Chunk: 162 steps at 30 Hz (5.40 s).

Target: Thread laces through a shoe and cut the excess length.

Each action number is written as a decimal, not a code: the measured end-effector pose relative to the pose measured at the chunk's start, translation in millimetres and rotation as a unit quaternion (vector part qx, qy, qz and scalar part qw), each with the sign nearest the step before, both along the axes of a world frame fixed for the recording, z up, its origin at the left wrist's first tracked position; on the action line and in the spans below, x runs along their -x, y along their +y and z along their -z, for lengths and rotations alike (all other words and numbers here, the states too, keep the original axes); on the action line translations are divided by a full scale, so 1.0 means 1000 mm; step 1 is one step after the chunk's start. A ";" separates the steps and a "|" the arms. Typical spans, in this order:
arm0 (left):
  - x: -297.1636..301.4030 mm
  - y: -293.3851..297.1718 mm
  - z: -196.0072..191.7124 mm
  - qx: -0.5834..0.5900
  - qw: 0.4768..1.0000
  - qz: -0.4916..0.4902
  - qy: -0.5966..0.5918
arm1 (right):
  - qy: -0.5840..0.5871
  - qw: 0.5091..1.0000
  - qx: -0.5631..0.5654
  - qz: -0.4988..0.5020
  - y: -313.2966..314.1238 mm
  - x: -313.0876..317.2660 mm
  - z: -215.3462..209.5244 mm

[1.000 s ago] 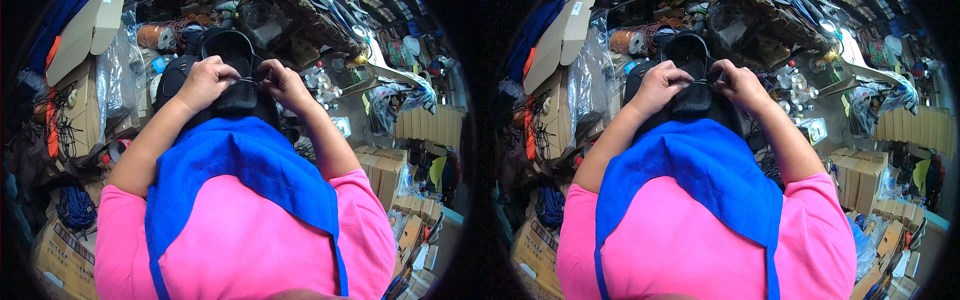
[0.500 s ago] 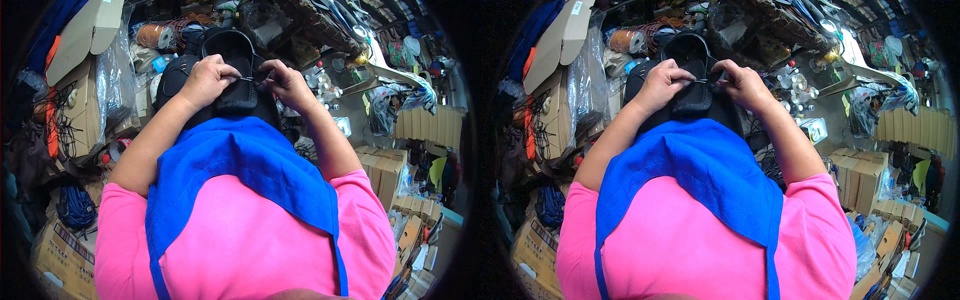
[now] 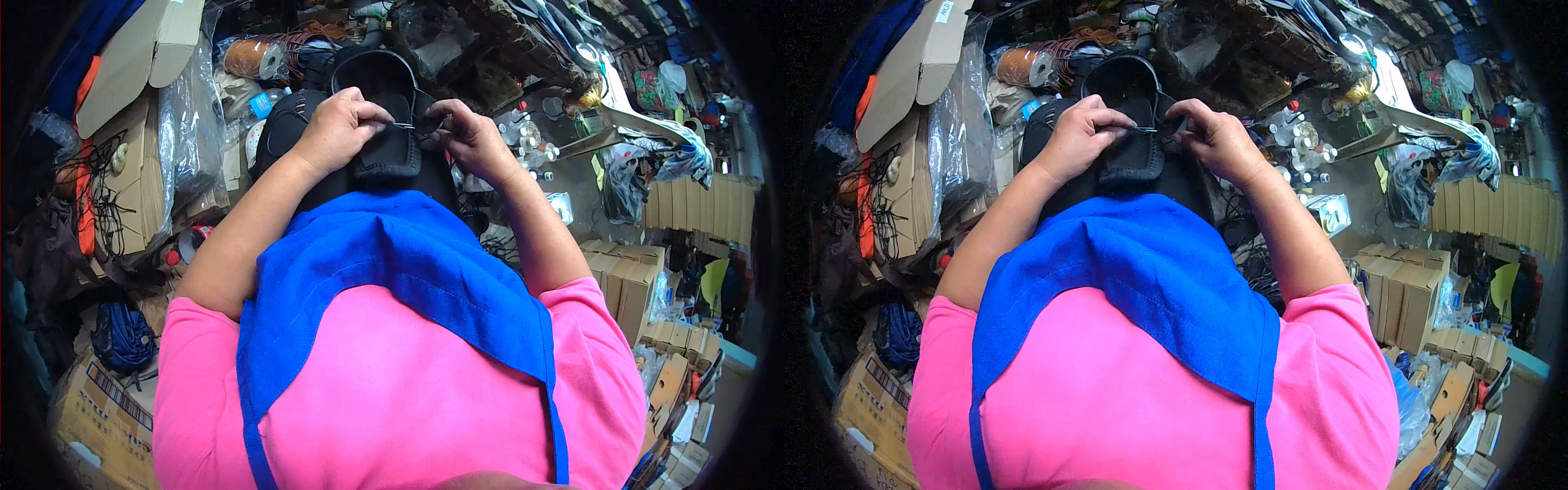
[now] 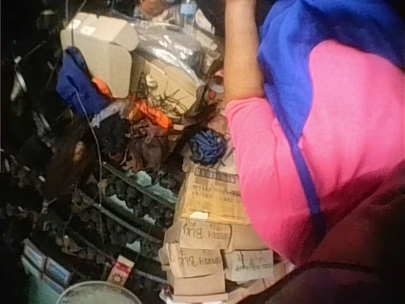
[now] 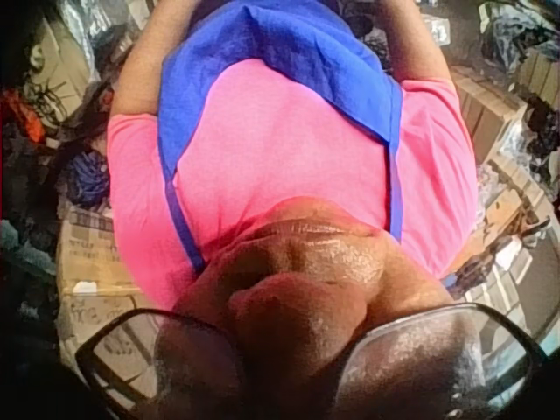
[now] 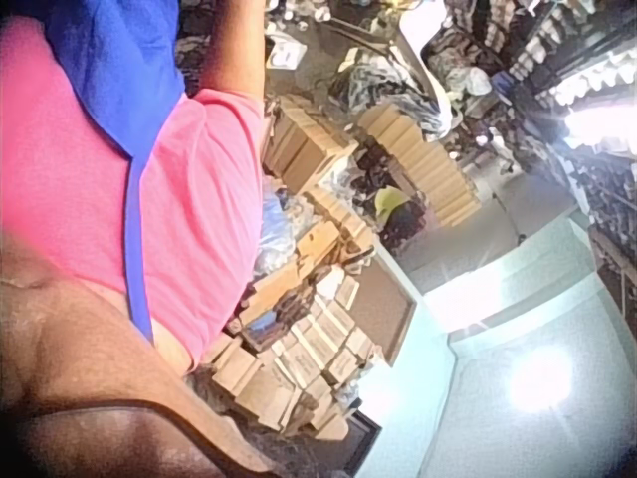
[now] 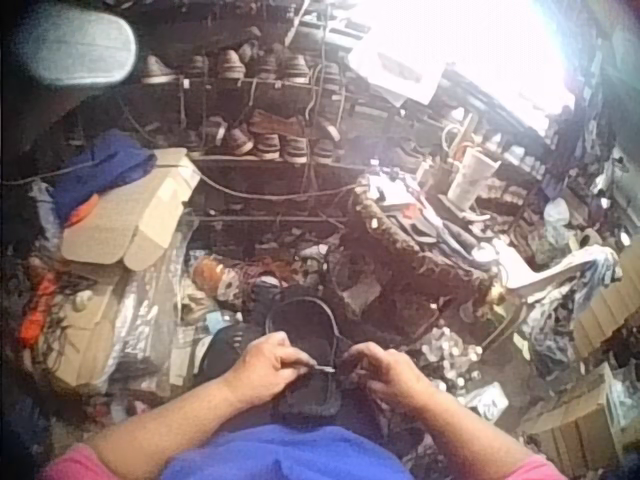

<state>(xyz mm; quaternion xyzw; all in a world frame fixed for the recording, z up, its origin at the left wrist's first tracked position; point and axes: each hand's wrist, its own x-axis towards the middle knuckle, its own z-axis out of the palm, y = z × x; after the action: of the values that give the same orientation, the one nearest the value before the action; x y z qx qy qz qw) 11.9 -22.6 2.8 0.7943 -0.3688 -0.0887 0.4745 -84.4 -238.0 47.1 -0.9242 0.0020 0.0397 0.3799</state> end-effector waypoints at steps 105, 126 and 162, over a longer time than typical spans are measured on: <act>0.000 -0.002 0.000 0.000 0.996 0.043 0.080 | 0.122 0.940 -0.318 0.032 -0.006 -0.007 0.024; 0.016 0.011 -0.020 -0.067 0.992 0.014 -0.106 | 0.122 0.961 -0.249 -0.010 -0.013 -0.015 0.021; -0.021 0.200 -0.080 -0.346 0.899 -0.164 -0.213 | 0.119 0.964 0.223 0.086 -0.121 0.059 -0.004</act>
<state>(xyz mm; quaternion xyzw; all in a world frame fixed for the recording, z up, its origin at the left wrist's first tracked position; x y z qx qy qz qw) 32.9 177.5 83.2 0.9575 -0.2716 0.0404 0.0878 -143.2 -358.9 51.4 -0.9705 0.1357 0.1147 0.1631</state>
